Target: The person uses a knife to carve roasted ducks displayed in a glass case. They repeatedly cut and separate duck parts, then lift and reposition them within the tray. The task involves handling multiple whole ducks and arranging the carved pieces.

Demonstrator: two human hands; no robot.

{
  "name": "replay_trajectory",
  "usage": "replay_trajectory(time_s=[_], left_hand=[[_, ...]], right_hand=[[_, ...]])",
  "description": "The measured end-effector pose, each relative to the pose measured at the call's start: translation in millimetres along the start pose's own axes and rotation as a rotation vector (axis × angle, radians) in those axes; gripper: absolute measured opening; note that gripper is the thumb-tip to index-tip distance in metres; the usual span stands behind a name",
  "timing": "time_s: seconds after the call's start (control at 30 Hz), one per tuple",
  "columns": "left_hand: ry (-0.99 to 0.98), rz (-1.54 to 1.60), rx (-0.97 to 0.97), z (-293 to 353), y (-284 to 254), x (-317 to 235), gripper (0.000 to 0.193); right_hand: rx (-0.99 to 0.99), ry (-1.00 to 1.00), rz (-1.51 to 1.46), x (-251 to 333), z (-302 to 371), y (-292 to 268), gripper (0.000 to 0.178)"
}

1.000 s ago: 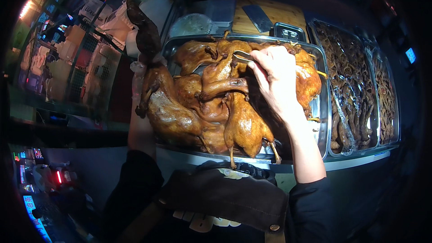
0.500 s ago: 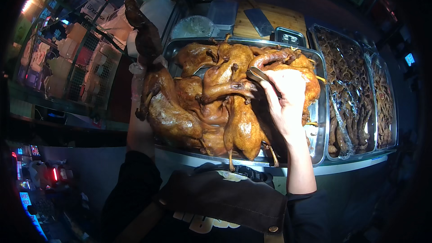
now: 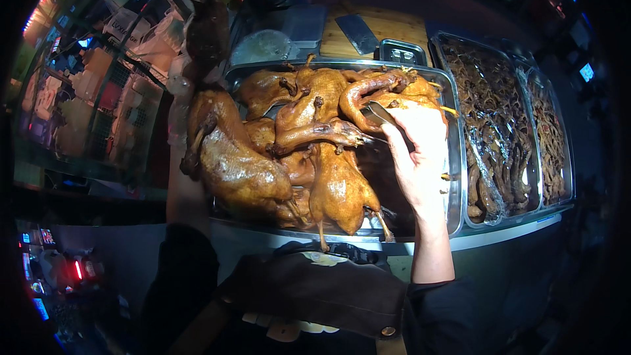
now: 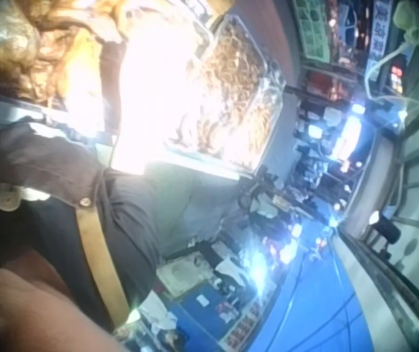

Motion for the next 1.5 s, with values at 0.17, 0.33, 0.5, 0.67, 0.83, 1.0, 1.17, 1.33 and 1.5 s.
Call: replay_trajectory(time_s=[0.17,0.33,0.5,0.67,0.83,1.0,1.17,1.33,1.5], left_hand=[[-0.118,0.062,0.009,-28,21,20,0.056],[-0.241,-0.115,0.027,-48,26,45,0.046],[-0.365,-0.255,0.137,-57,23,48,0.037],[-0.467,-0.618,0.226,-64,23,55,0.038],[-0.498,-0.587,0.222,-62,32,58,0.036],[-0.453,-0.731,0.220,-61,33,55,0.044],[-0.430,-0.731,0.119,-60,5,63,0.052],[-0.270,-0.560,0.190,-49,-21,57,0.056],[-0.396,-0.272,-0.079,4,-11,38,0.050]], right_hand=[[-0.032,-0.028,0.071,-3,0,-20,0.023],[-0.049,0.006,0.073,-18,10,-28,0.022],[-0.063,0.020,0.131,-23,15,-33,0.022],[-0.087,-0.011,0.118,-25,15,-33,0.023],[-0.099,-0.017,0.091,-20,15,-39,0.022],[-0.115,-0.025,0.102,-14,24,-44,0.021],[-0.149,-0.032,0.127,-13,33,-56,0.020],[-0.142,-0.024,0.186,-13,49,-64,0.020],[-0.139,0.022,0.154,-10,64,-69,0.020]])
Point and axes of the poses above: each hand's wrist, its own z-axis away from the middle knuckle, its own y-axis out of the palm, x = y × z, the point moved 2 cm from there along -z, towards the middle knuckle, and after that the axes turned 12 degrees about z, right-handed, at the moved point
